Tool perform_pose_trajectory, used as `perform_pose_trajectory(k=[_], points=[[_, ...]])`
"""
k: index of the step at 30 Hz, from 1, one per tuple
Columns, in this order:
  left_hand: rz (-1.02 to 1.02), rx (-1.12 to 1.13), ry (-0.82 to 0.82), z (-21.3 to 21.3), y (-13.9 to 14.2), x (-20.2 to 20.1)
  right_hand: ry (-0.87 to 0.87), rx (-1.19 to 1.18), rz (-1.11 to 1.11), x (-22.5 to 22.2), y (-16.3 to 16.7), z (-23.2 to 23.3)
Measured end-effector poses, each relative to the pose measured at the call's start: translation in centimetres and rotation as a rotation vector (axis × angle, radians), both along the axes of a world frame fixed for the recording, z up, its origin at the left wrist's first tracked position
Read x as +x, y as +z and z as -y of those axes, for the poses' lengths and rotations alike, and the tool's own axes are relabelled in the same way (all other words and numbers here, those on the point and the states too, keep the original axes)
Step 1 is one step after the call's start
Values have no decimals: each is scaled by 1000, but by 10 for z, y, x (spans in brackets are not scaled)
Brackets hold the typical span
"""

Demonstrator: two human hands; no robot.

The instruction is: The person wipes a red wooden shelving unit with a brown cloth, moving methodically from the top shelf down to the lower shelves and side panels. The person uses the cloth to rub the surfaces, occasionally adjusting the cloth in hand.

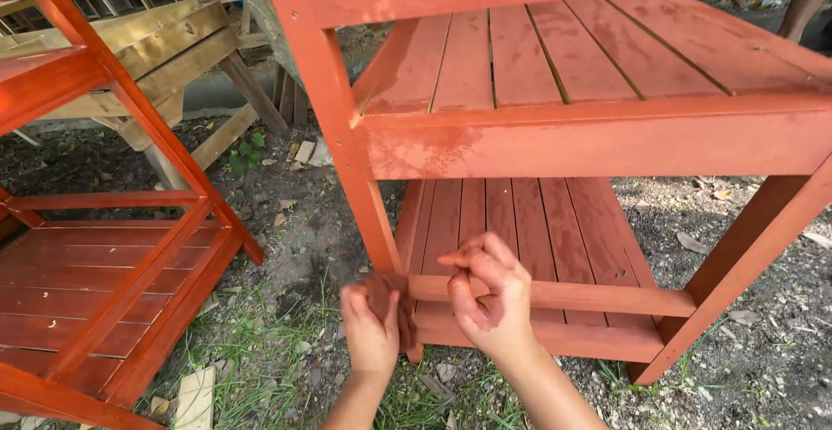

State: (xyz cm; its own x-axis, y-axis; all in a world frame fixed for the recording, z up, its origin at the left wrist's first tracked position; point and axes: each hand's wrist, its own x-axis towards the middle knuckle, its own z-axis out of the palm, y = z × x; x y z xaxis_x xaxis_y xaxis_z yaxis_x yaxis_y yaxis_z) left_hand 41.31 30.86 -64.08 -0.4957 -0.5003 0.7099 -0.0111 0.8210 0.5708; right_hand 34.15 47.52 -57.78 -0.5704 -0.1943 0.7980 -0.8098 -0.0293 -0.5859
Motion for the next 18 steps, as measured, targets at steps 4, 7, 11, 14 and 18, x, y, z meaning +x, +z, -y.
perform_pose_trajectory(k=[4,7,11,14,18], points=[[54,393,-242,-15,-7,16,115,265,226,-2,-25,-7],[-110,873,-360,-45,20,-3,366,174,373,6,-36,-13],[-74,959,-562,-58,67,-16,465,-219,968,15,-21,-10],[28,658,-490,-37,97,-5,364,-404,1293,7,18,7],[-192,427,-377,16,107,7,226,-399,1405,-21,76,47]])
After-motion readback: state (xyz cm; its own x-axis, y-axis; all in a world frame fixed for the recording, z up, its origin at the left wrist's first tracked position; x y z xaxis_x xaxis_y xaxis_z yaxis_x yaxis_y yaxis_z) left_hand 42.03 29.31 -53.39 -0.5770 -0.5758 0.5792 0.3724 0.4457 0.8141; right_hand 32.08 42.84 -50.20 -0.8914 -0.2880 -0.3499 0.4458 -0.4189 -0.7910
